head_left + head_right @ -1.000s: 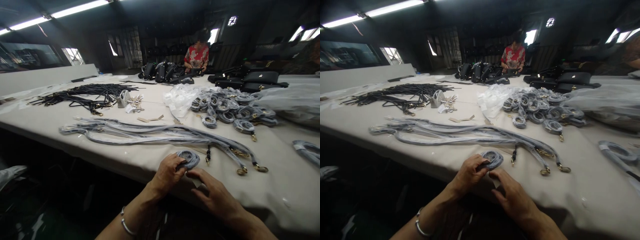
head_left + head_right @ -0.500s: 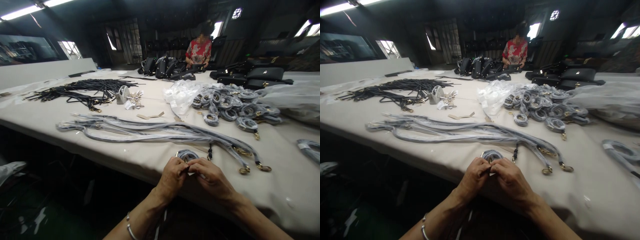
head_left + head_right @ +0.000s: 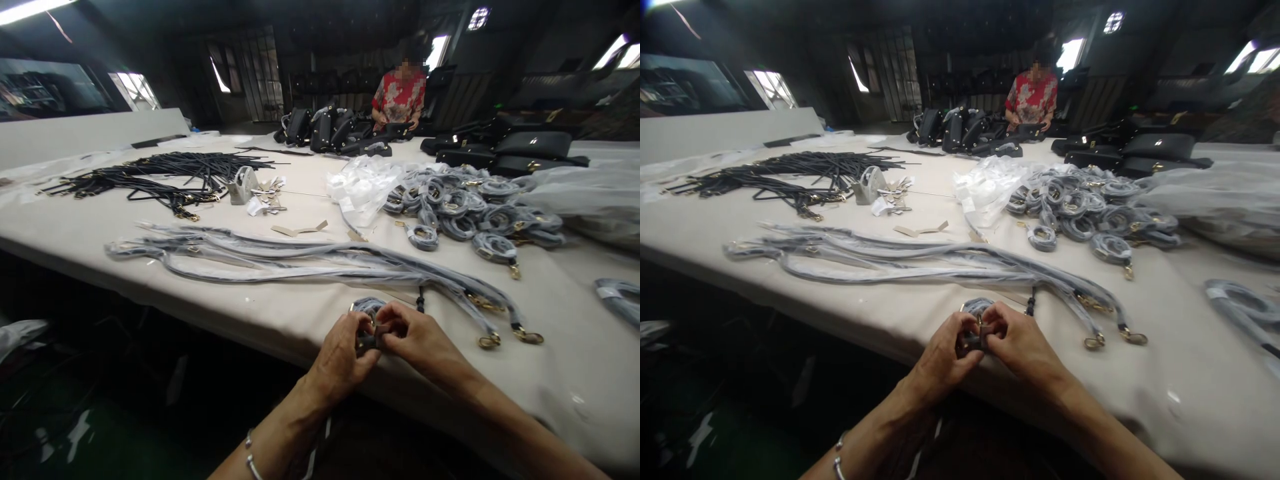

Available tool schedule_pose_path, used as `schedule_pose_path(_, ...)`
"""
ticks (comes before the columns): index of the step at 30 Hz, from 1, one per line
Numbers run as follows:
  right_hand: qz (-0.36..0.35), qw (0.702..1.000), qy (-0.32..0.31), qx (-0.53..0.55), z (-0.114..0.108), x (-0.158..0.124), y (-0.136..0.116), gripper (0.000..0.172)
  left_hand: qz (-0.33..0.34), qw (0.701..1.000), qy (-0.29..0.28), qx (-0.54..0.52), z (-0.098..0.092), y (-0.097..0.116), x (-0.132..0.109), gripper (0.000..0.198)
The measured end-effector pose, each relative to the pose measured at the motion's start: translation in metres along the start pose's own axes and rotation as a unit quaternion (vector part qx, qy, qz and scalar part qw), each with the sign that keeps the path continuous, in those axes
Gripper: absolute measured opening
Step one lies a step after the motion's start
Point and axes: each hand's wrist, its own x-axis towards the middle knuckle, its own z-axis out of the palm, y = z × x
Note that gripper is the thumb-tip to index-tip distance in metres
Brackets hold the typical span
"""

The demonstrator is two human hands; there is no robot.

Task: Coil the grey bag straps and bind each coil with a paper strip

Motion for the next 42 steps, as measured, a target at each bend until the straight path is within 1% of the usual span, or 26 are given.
schedule_pose_path(3, -0.052, 0.996, 0.012, -0.072, -0.002, 0.002, -0.003, 0.021, -0.001, 1.0, 0.002, 0.024, 0.001, 0.0, 0.004, 0.04)
schedule_pose_path(6, -0.084, 0.987, -0.028, -0.133, -0.008, 0.008, -0.007, 0.017, 0.011, 0.999, 0.017, 0.028, 0.005, -0.003, 0.005, 0.036)
schedule_pose_path(8, -0.084, 0.983, -0.064, -0.151, -0.013, 0.015, -0.01, 0.012, 0.015, 0.999, 0.022, 0.02, 0.006, -0.004, 0.004, 0.036)
schedule_pose_path(10, -0.078, 0.981, -0.086, -0.156, -0.017, 0.022, -0.01, 0.008, 0.006, 1.0, 0.019, 0.018, 0.005, -0.003, 0.005, 0.035)
schedule_pose_path(13, -0.079, 0.978, -0.099, -0.165, -0.021, 0.03, -0.007, 0.009, -0.002, 0.999, 0.001, 0.037, 0.003, -0.001, 0.007, 0.031)
schedule_pose_path(16, -0.101, 0.971, -0.102, -0.19, -0.022, 0.031, -0.007, 0.012, -0.005, 0.999, -0.002, 0.042, 0.003, 0.0, 0.012, 0.031)
schedule_pose_path(18, -0.13, 0.964, -0.084, -0.216, -0.02, 0.029, -0.009, 0.013, -0.012, 0.999, 0.002, 0.033, 0.003, -0.002, 0.014, 0.03)
schedule_pose_path(20, -0.171, 0.952, -0.05, -0.249, -0.017, 0.024, -0.011, 0.016, -0.017, 1.0, -0.006, 0.019, 0.002, -0.003, 0.015, 0.03)
schedule_pose_path(23, -0.248, 0.924, 0.0, -0.292, -0.011, 0.015, -0.01, 0.019, -0.029, 0.999, -0.028, -0.011, -0.001, -0.002, 0.018, 0.03)
schedule_pose_path(26, -0.319, 0.894, 0.036, -0.314, -0.008, 0.005, -0.003, 0.021, -0.049, 0.998, -0.028, -0.039, -0.005, 0.005, 0.022, 0.021)
schedule_pose_path(29, -0.361, 0.873, 0.077, -0.318, -0.012, -0.006, 0.001, 0.029, -0.078, 0.993, -0.026, -0.083, -0.008, 0.016, 0.027, 0.013)
schedule_pose_path(31, -0.379, 0.863, 0.114, -0.313, -0.018, -0.014, 0.0, 0.027, -0.117, 0.98, -0.046, -0.153, -0.009, 0.023, 0.03, 0.012)
schedule_pose_path(32, -0.39, 0.857, 0.129, -0.311, -0.021, -0.018, -0.002, 0.024, -0.141, 0.968, -0.062, -0.197, -0.009, 0.027, 0.032, 0.015)
schedule_pose_path(35, -0.422, 0.833, 0.14, -0.328, -0.033, -0.035, -0.006, 0.018, -0.203, 0.92, -0.101, -0.319, -0.006, 0.036, 0.035, 0.025)
schedule_pose_path(36, -0.427, 0.825, 0.139, -0.343, -0.036, -0.041, -0.006, 0.019, -0.216, 0.907, -0.107, -0.346, -0.005, 0.038, 0.035, 0.027)
schedule_pose_path(40, -0.411, 0.797, 0.157, -0.414, -0.042, -0.067, 0.007, 0.04, -0.248, 0.862, -0.138, -0.42, 0.002, 0.048, 0.035, 0.035)
schedule_pose_path(42, -0.387, 0.799, 0.165, -0.429, -0.039, -0.08, 0.015, 0.051, -0.249, 0.847, -0.149, -0.446, 0.009, 0.052, 0.036, 0.039)
